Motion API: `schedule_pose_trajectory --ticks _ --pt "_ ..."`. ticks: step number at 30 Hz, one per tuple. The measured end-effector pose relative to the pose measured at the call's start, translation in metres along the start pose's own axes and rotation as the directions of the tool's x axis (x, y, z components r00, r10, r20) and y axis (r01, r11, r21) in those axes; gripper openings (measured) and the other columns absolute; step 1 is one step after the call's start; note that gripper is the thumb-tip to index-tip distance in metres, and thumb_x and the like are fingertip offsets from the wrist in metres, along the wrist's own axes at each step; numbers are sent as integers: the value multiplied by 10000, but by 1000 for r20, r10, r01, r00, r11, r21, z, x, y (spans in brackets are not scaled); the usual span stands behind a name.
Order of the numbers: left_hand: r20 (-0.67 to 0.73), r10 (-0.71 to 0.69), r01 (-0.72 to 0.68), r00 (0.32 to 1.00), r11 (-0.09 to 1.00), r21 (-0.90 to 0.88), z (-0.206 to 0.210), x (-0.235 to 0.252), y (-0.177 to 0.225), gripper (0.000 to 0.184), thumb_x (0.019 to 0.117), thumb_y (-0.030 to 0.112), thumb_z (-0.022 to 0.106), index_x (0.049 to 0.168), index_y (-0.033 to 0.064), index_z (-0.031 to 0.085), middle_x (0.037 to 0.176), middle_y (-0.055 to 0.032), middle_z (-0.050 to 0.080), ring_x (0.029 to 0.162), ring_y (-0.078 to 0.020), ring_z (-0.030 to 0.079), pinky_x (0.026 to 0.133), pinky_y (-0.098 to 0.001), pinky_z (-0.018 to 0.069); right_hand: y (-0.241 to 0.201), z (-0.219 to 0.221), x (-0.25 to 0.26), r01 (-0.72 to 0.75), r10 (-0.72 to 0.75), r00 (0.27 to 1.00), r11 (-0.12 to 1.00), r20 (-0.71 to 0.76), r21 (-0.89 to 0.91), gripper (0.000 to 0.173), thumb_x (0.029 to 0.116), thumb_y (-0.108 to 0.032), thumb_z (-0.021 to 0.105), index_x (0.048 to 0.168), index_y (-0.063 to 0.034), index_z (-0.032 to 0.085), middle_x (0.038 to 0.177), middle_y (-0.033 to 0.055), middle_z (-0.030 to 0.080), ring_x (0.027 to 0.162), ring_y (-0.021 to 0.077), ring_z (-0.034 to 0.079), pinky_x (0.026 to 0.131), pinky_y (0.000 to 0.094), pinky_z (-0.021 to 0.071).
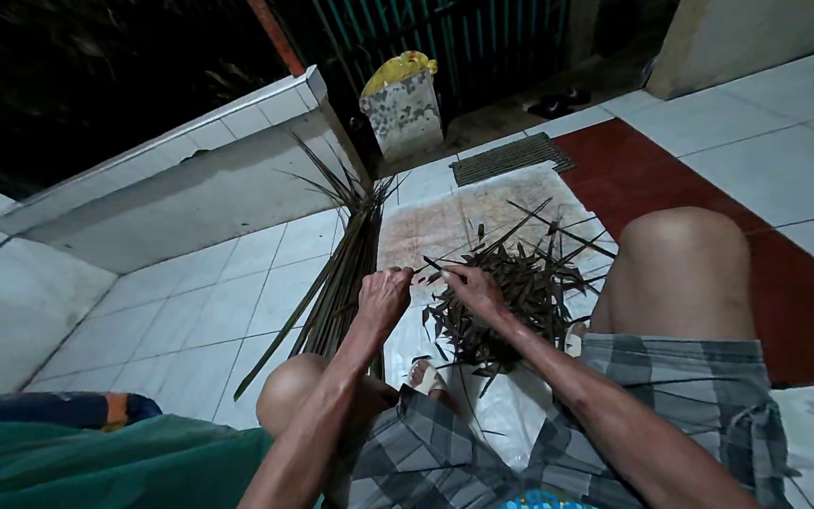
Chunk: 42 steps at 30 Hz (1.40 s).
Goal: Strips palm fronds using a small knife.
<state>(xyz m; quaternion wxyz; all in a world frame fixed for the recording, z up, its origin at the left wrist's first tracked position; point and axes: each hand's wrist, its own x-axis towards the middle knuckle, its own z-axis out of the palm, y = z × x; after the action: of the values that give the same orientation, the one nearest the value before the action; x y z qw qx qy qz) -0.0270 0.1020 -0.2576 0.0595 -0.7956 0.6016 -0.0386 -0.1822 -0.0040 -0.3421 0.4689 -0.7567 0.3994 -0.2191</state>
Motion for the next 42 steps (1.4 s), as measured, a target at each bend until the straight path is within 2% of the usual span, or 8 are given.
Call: schedule_pose_trajectory --ticks 9,14,19,25,28,34,38,42 --pt "18 -16 17 1000 999 -32 -6 0 -3 220 1022 167 530 1067 136 743 967 -154 740 900 -383 719 729 -583 544 35 -17 27 -109 116 976 993 -185 44 388 1086 -378 498 1315 -127 687 1144 189 715 1032 388 683 903 626 516" --pt "30 -43 49 999 960 -275 -5 6 -17 214 1031 286 581 1089 165 747 954 -111 740 933 -333 711 812 -590 552 32 -6 6 116 -81 971 982 -225 146 374 1071 -373 537 1355 -169 671 1103 117 733 937 261 704 859 518 564" --pt "18 7 3 1000 862 -507 2 11 -30 256 1045 325 590 1043 133 759 904 -66 728 854 -234 699 816 -529 564 25 16 -2 236 -211 965 958 -154 164 358 1053 -408 555 1331 -237 701 1126 47 750 997 183 708 923 465 559" --pt "32 9 12 999 801 -598 -2 8 -29 245 1051 298 599 1016 120 763 769 -31 692 657 -144 648 686 -394 572 19 12 -1 178 -149 968 974 -200 141 352 1056 -402 557 1333 -239 702 1097 62 752 970 216 709 898 505 550" --pt "35 16 9 999 791 -611 -2 8 -29 242 1048 301 603 1013 125 765 768 -22 696 655 -135 650 684 -379 573 23 8 7 170 -134 963 976 -234 139 342 1057 -402 554 1322 -249 706 1095 49 753 964 213 710 879 506 556" --pt "46 14 17 999 786 -617 -2 7 -31 239 1045 300 609 1027 122 766 776 -19 705 663 -123 661 698 -369 579 39 -24 27 38 17 947 985 -321 166 395 1080 -387 520 1375 -160 651 1102 193 717 928 373 690 834 610 535" --pt "41 12 18 999 760 -650 -3 7 -28 233 1048 275 605 1025 108 767 753 -19 703 618 -121 649 658 -354 581 35 -30 11 163 -84 962 940 -259 299 390 1079 -378 527 1401 -177 620 910 118 678 686 222 607 650 433 537" --pt "36 74 -29 997 727 -686 -5 10 -25 241 1055 270 597 1028 101 767 726 -8 697 610 -99 644 660 -319 578 24 -6 9 52 -82 997 732 13 680 419 1073 -350 538 1462 -198 567 806 24 598 564 82 465 505 238 407"
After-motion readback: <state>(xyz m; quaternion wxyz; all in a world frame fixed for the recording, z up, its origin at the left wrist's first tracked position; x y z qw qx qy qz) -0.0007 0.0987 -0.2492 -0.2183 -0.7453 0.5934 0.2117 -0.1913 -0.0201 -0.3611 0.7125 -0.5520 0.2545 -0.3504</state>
